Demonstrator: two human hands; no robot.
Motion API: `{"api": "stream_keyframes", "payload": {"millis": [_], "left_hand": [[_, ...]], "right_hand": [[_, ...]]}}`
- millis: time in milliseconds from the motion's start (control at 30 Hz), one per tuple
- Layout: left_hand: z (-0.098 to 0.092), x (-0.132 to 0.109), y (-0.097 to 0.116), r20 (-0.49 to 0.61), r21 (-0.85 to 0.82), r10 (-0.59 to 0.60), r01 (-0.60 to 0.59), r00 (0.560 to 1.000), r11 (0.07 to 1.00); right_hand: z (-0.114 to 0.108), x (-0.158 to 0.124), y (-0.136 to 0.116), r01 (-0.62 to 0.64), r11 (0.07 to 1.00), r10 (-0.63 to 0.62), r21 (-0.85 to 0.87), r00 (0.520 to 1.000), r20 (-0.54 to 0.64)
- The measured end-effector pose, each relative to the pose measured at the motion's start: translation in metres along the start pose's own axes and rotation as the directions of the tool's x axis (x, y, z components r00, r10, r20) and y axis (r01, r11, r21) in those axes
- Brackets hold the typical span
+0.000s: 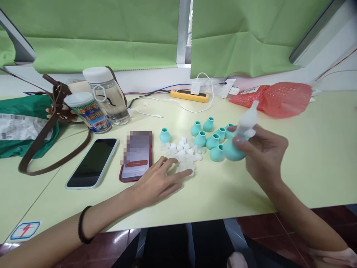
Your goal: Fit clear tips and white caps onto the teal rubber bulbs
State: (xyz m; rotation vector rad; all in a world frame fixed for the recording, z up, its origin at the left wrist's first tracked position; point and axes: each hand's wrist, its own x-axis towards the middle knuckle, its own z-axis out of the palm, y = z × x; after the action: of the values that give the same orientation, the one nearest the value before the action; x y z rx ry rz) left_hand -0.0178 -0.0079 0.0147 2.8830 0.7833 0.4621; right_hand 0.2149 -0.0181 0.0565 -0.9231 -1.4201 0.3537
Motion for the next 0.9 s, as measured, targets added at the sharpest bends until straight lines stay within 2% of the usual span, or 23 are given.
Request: {"api": "stream_keyframes", "payload": {"millis": [100,200,300,367,433,600,700,800,900], "left_hand": [[0.000,0.000,0.001,0.035,0.042,0.001,-0.003,0.999,0.999],[0.002,-0.002,0.001,0.044,0.079,-0.005,0.001,0.999,0.997],[0.006,-0.003,-0.001,0.030,0.135,0.001,-0.005,1.000,0.991],[0.007,-0.004,-0.001,0.022,0.170,0.004,-0.008,1.000,0.985],[0.007,-0.004,0.000,0.023,0.198,0.007,-0.011,1.000,0.980],[0.006,-0.004,0.003,0.055,0.222,0.018,-0.030,0.998,0.975],[0.007,-0.004,0.003,0.051,0.233,0.021,-0.033,0.998,0.972],[0.009,-0.005,0.003,0.053,0.255,0.020,-0.033,0.998,0.966],[0.011,-0.006,0.002,0.056,0.285,0.025,-0.040,0.998,0.958]], "right_hand": [[-0.011,0.012,-0.001,0.016,0.967,-0.039,-0.255,0.995,-0.087],[-0.022,0.023,0.000,-0.005,0.836,-0.056,-0.549,0.994,-0.095],[-0.032,0.031,0.005,-0.108,0.637,0.108,-0.763,0.993,-0.051],[-0.036,0.034,0.009,-0.156,0.512,0.273,-0.845,0.962,-0.013],[-0.039,0.036,0.013,-0.152,0.441,0.376,-0.885,0.926,0.028],[-0.040,0.036,0.020,-0.143,0.429,0.516,-0.892,0.849,0.112],[-0.040,0.036,0.019,-0.147,0.396,0.551,-0.906,0.828,0.106],[-0.040,0.035,0.015,-0.100,0.328,0.507,-0.939,0.858,0.086],[-0.042,0.035,0.013,-0.048,0.369,0.376,-0.928,0.921,0.102]]}}
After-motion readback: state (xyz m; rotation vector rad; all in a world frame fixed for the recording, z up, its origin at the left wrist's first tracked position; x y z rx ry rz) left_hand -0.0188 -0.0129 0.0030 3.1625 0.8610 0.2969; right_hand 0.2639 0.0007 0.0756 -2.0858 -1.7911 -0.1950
